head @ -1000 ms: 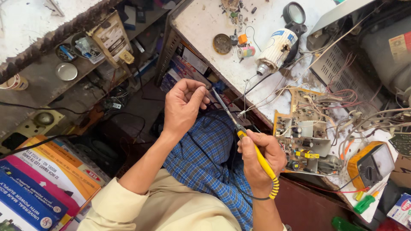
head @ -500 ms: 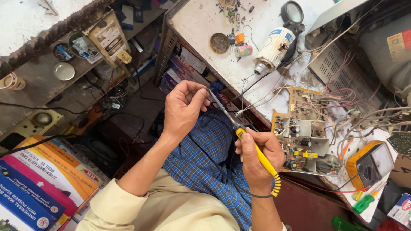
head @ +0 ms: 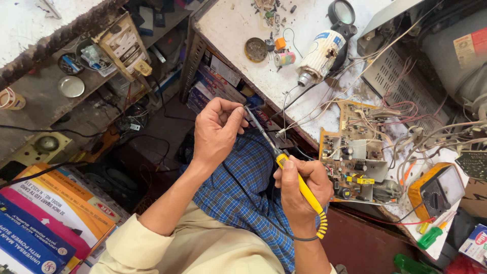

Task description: The person sits on the floor and works on a circuit board, using a soldering iron to heat and reflow solder joints on the board's underside. They also use a multimeter to test connections and handle small wires and components throughout the process.

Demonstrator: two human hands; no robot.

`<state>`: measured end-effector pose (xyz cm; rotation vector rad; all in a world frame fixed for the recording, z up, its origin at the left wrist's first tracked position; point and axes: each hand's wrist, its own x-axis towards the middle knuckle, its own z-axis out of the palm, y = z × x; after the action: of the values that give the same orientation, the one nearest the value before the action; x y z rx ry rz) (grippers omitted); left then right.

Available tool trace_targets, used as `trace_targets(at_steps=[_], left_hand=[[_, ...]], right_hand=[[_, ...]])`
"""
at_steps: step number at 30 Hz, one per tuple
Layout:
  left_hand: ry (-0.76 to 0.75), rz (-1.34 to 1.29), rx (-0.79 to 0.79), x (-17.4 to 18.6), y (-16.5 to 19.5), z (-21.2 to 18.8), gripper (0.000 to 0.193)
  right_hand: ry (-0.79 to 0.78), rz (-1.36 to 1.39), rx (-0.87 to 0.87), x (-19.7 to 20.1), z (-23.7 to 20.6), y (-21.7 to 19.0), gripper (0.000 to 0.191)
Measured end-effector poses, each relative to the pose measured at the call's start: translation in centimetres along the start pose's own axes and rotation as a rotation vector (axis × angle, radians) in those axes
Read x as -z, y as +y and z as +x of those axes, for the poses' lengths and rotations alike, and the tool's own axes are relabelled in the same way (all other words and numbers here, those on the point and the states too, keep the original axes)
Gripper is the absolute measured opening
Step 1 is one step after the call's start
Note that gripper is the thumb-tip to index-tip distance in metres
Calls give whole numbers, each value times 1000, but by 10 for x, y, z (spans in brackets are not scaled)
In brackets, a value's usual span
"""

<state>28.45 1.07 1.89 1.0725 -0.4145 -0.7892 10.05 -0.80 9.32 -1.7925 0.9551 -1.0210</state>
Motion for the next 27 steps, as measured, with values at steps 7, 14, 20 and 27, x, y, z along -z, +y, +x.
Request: trace_targets(at_steps=[7,14,20,27], left_hand=[[-4,-14,-2,-2,2,0,12],[-7,28,1,-4,5,-3,12],[-5,46,12,-4,7,-4,11],[-16,39,5,-6,7,-5,12]], right_hand=[[42,8,25,1,-2,-1,12],[39,19,-5,0,-2,-1,14],[62,29,-12,0,-2,-2,14],[46,30,-25,4,-3,-3,17]])
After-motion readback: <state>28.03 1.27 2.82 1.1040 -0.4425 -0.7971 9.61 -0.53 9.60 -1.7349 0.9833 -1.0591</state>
